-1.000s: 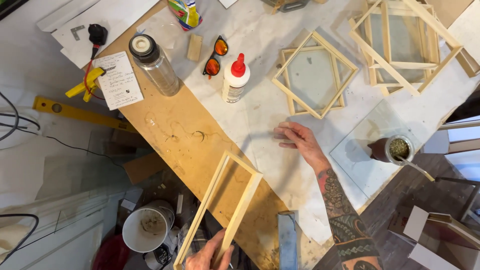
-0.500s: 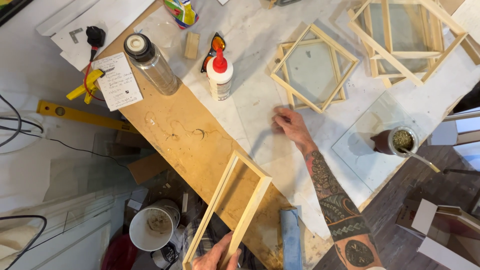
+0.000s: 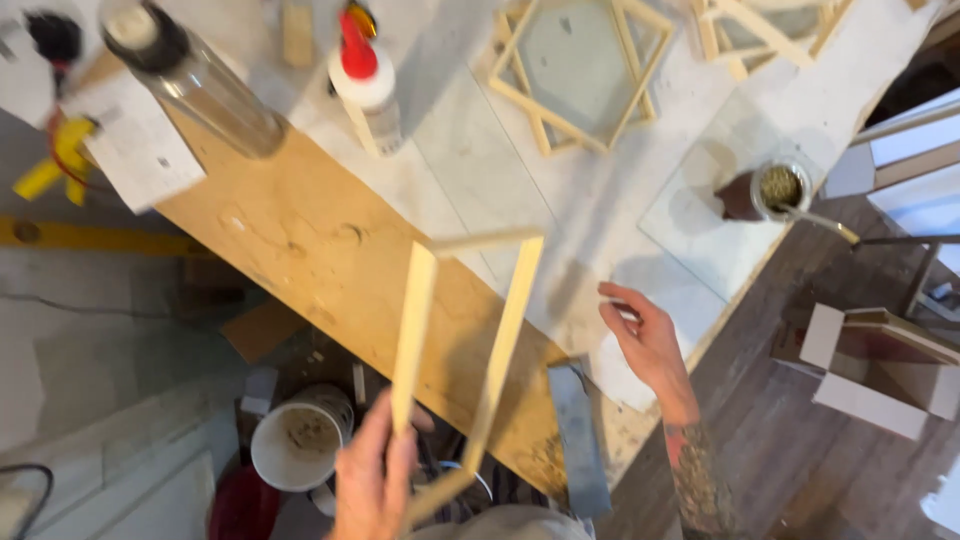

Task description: Sanding the edges and interior surfaces of a rectangular wooden frame using a blue sanding block on a workbench.

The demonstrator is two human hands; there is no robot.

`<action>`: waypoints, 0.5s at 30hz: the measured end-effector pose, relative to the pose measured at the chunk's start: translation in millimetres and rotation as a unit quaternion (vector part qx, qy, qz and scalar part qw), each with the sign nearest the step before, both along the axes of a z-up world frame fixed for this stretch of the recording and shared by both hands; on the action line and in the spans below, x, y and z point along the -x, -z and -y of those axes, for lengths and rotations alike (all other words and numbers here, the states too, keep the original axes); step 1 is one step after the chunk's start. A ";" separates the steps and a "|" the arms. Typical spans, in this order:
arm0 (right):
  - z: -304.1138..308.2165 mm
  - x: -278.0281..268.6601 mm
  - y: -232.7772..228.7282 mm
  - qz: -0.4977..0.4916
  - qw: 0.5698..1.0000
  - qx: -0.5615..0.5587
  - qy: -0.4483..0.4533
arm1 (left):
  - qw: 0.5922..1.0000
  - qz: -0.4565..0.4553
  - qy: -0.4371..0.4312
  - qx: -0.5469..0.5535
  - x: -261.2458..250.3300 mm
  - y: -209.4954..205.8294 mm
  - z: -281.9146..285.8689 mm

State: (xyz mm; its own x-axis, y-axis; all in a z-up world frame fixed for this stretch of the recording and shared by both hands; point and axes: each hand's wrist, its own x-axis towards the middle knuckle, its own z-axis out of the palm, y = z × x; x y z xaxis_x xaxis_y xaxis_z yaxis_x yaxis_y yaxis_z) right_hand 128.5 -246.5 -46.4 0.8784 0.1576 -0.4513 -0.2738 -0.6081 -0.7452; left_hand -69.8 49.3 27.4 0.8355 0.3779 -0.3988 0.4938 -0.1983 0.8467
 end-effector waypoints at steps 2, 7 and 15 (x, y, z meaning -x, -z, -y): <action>29.7 27.8 13.5 -0.021 1.000 0.020 -0.008 | 1.000 0.010 0.018 -0.006 -6.2 4.7 -3.1; 82.9 82.3 33.9 -0.024 0.999 0.045 0.005 | 0.986 0.135 -0.085 0.047 -1.8 47.5 26.6; 87.7 149.8 38.3 0.104 0.993 0.049 -0.024 | 0.954 0.197 -0.121 0.189 41.4 109.4 70.3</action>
